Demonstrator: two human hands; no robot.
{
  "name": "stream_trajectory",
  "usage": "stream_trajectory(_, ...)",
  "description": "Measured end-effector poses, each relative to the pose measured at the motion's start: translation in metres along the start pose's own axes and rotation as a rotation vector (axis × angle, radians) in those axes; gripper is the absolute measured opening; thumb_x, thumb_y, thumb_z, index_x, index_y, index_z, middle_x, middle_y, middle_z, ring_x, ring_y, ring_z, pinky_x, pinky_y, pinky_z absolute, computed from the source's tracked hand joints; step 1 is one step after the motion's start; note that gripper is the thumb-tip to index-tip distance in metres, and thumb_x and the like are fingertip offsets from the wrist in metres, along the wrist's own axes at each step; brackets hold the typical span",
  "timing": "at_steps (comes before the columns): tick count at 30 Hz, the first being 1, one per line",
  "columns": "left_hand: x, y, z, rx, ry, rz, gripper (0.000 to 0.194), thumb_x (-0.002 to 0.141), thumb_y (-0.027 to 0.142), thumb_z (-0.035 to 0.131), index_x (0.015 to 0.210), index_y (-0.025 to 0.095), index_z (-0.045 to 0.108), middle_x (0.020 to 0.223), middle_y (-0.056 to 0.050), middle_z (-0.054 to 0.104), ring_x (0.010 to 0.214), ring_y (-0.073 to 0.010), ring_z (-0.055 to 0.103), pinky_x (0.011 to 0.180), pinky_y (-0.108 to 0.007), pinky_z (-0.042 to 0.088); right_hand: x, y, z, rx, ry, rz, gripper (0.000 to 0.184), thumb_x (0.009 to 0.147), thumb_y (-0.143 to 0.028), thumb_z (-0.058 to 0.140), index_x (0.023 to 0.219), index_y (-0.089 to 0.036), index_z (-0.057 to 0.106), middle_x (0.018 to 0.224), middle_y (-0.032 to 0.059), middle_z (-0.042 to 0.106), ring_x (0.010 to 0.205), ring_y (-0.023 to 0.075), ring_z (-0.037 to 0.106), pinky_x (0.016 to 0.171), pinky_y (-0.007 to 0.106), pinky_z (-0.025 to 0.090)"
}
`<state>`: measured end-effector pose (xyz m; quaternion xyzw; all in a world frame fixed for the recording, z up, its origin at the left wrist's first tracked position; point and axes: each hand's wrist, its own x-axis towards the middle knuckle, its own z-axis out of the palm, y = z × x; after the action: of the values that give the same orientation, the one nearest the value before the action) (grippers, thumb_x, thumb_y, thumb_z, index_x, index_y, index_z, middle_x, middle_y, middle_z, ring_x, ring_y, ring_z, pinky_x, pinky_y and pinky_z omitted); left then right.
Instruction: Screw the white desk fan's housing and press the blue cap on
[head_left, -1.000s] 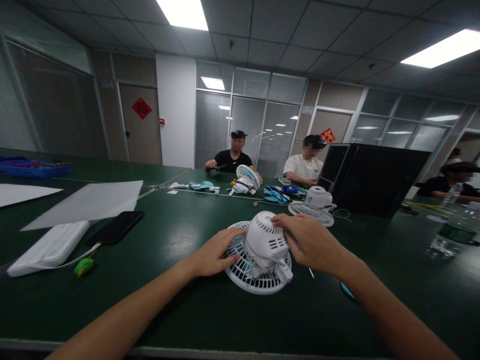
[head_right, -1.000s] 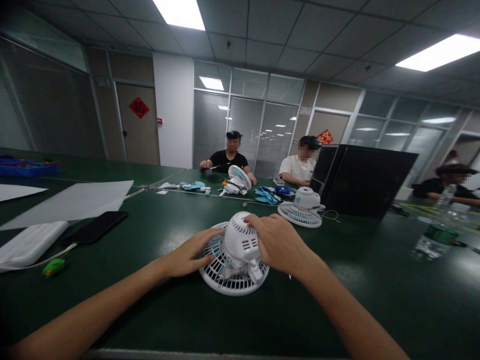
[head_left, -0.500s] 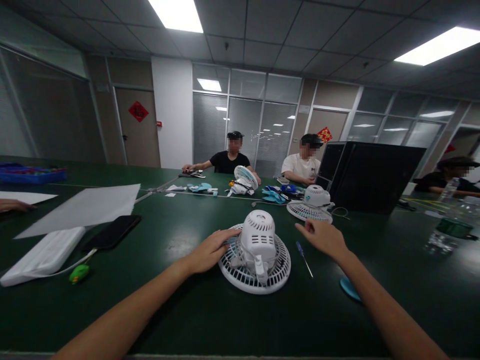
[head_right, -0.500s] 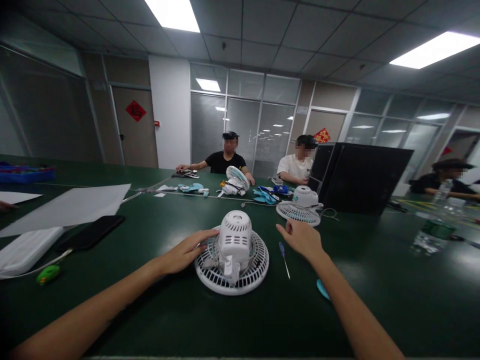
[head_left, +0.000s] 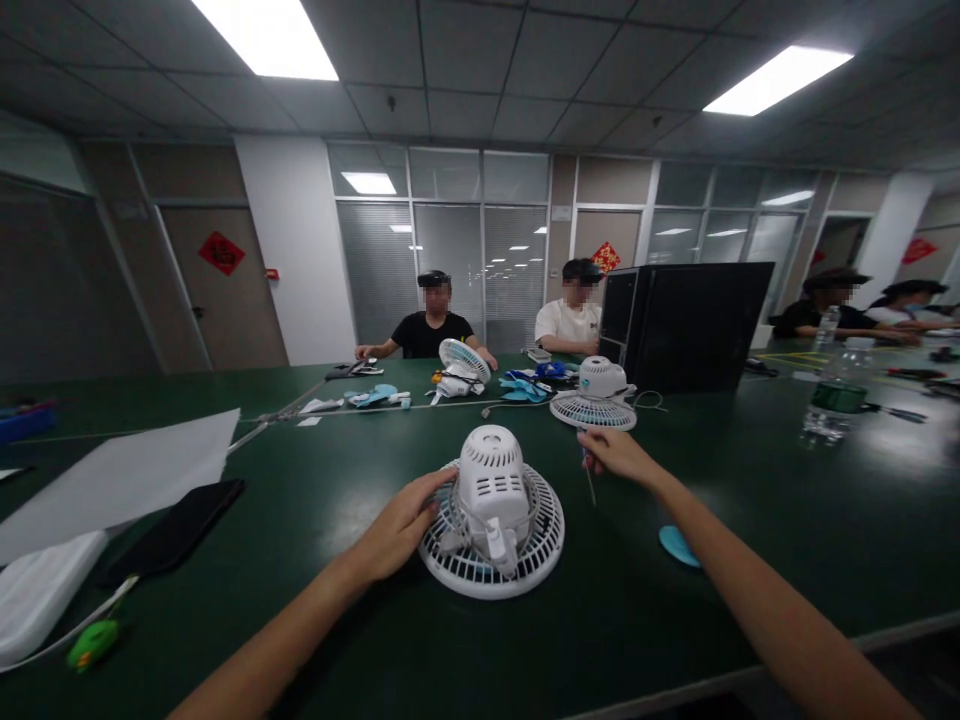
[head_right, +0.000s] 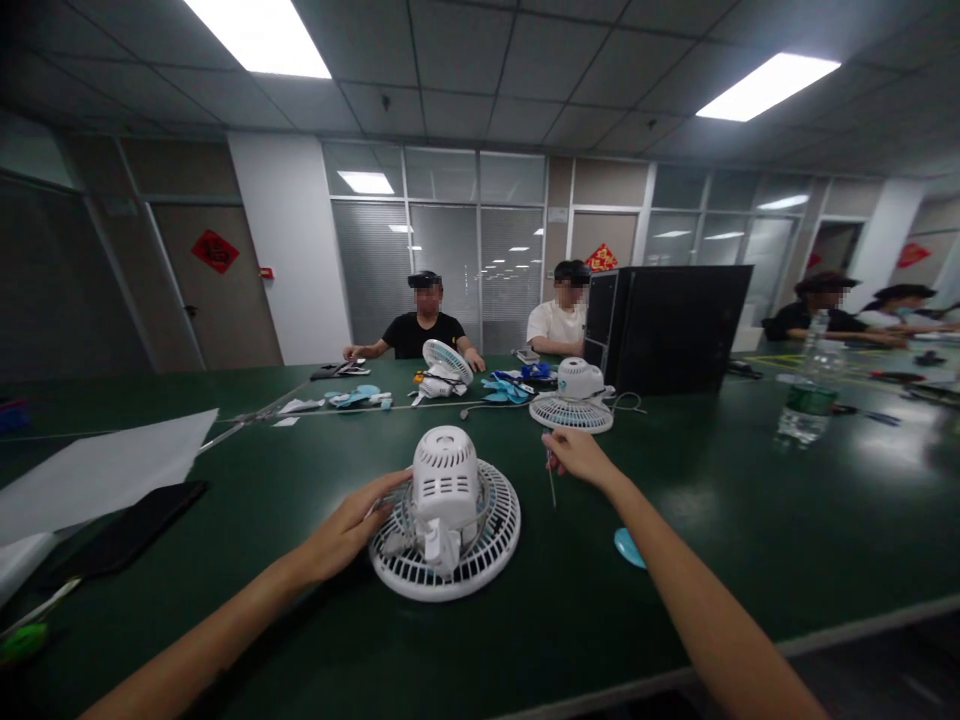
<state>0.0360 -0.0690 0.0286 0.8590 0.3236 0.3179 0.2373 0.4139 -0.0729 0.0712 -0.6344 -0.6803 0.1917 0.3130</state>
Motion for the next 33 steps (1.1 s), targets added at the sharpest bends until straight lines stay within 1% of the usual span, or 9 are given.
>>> stream_trajectory(3,0.018,0.012,0.004,-0.136,0.115,-0.020,0.048,0.095,0.039,0.040,0.139,0.019,0.045,0.144,-0.011,0.051,0.135,-0.0269,0.044,0.116,-0.049,0.030,0.015,-0.029,-0.013,0.141,0.081,-0.058,0.029,0.096,-0.041,0.037,0.081,-0.019,0.048,0.073,0.0060,0.071,0.050,0.0117,0.063,0.044,0.020,0.044)
stream_trajectory(7,0.054,0.036,0.011,-0.363,0.293,-0.006,0.051,0.094,0.043,0.039,0.135,0.014,0.046,0.142,-0.015,0.052,0.130,-0.0265,0.049,0.113,-0.045,0.034,0.027,-0.095,-0.027,0.308,0.122,-0.189,0.024,0.096,-0.042,0.035,0.092,-0.021,0.044,0.079,0.0031,0.070,0.056,0.0109,0.066,0.040,0.016,0.040)
stream_trajectory(10,0.073,0.053,0.017,-0.459,0.289,0.000,0.040,0.089,0.040,0.047,0.120,0.017,0.057,0.125,-0.010,0.064,0.121,-0.0259,0.056,0.108,-0.041,0.039,0.020,-0.148,-0.026,0.527,0.059,-0.409,0.020,0.091,-0.040,0.046,0.096,-0.022,0.042,0.076,0.0010,0.068,0.056,0.0121,0.067,0.040,0.016,0.041)
stream_trajectory(13,0.079,0.062,0.024,-0.530,0.256,-0.086,0.031,0.078,0.030,0.056,0.106,0.018,0.063,0.114,-0.006,0.068,0.105,-0.0254,0.062,0.096,-0.038,0.047,0.005,-0.179,-0.015,0.560,0.015,-0.552,0.020,0.088,-0.034,0.050,0.100,-0.023,0.038,0.075,-0.0008,0.067,0.059,0.0129,0.068,0.042,0.017,0.044)
stream_trajectory(16,0.079,0.065,0.029,-0.654,0.239,-0.162,0.033,0.069,0.021,0.055,0.101,0.017,0.063,0.099,-0.005,0.070,0.090,-0.0231,0.064,0.084,-0.034,0.051,-0.006,-0.185,-0.003,0.466,0.042,-0.603,0.019,0.086,-0.030,0.050,0.099,-0.023,0.037,0.076,-0.0015,0.065,0.059,0.0129,0.067,0.045,0.019,0.046)
stream_trajectory(19,0.080,0.066,0.031,-0.667,0.277,-0.133,0.033,0.061,0.014,0.053,0.092,0.018,0.063,0.100,-0.003,0.069,0.093,-0.0229,0.062,0.084,-0.032,0.050,-0.007,-0.178,0.004,0.314,0.124,-0.637,0.019,0.084,-0.026,0.052,0.096,-0.023,0.037,0.069,-0.0047,0.062,0.054,0.0111,0.063,0.050,0.022,0.048)
stream_trajectory(22,0.080,0.066,0.032,-0.583,0.332,-0.091,0.033,0.060,0.013,0.052,0.090,0.019,0.063,0.099,-0.003,0.068,0.096,-0.0234,0.060,0.088,-0.032,0.048,-0.004,-0.172,0.005,0.336,0.149,-0.625,0.020,0.083,-0.027,0.051,0.096,-0.024,0.035,0.064,-0.0071,0.059,0.050,0.0103,0.060,0.049,0.022,0.047)
stream_trajectory(30,0.075,0.065,0.036,-0.515,0.358,-0.057,0.032,0.065,0.019,0.049,0.094,0.017,0.064,0.098,-0.005,0.067,0.097,-0.0244,0.058,0.087,-0.033,0.047,-0.010,-0.174,-0.002,0.347,-0.031,-0.527,0.030,0.084,-0.019,0.049,0.111,-0.022,0.036,0.066,-0.0059,0.062,0.053,0.0117,0.063,0.053,0.023,0.051)
stream_trajectory(33,0.075,0.063,0.037,-0.509,0.357,-0.060,0.033,0.066,0.019,0.048,0.095,0.017,0.064,0.099,-0.004,0.068,0.098,-0.0246,0.059,0.087,-0.033,0.047,-0.013,-0.175,-0.004,0.335,-0.077,-0.542,0.026,0.087,-0.019,0.048,0.111,-0.022,0.038,0.068,-0.0042,0.063,0.057,0.0118,0.064,0.056,0.024,0.052)
